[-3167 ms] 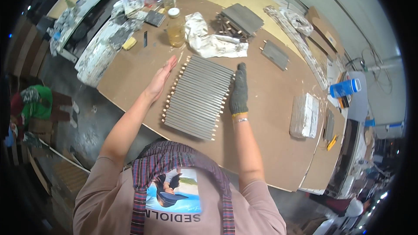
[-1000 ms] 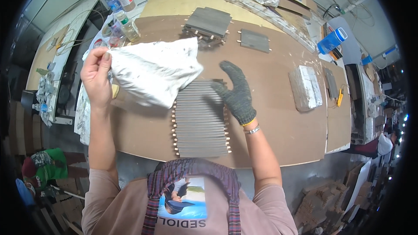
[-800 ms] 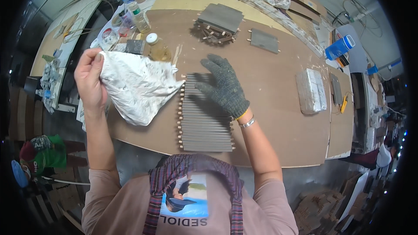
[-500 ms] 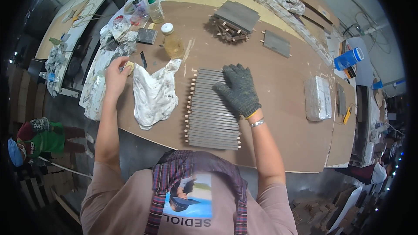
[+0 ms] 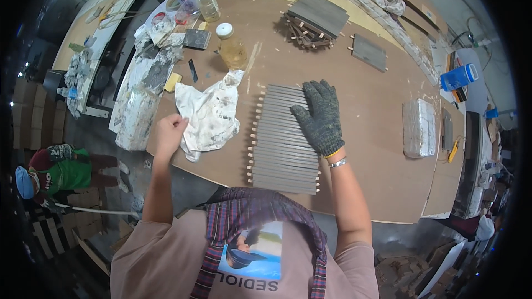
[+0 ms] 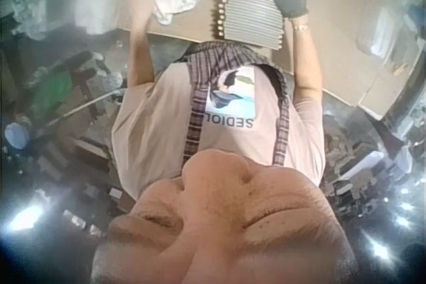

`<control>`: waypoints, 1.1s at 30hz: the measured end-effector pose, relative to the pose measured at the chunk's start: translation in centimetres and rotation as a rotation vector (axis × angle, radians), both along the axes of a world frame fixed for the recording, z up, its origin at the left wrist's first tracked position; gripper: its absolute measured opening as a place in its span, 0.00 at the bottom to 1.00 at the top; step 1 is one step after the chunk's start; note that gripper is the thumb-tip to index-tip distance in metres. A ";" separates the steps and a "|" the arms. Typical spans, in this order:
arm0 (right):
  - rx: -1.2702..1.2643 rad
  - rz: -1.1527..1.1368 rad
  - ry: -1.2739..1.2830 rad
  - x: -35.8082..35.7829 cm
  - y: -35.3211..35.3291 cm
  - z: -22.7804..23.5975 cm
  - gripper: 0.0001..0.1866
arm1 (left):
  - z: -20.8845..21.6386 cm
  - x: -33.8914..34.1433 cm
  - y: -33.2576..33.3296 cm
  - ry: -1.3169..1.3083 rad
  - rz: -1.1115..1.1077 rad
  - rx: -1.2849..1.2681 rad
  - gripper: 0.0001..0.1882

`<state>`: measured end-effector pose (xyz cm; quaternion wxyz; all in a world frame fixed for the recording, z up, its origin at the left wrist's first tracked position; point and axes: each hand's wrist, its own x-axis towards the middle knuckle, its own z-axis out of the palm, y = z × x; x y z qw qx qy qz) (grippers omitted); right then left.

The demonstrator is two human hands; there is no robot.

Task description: The person applies a liquid from a bottle to a cloth and then uses the cloth to wipe a stack of thin wooden panels held together in a grooved block.

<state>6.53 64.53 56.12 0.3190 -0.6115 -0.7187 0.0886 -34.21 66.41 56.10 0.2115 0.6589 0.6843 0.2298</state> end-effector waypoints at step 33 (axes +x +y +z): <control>-0.023 -0.002 -0.004 0.1 0.2 0.2 0.32 | -3.3 9.6 18.4 -0.579 -0.325 0.214 0.40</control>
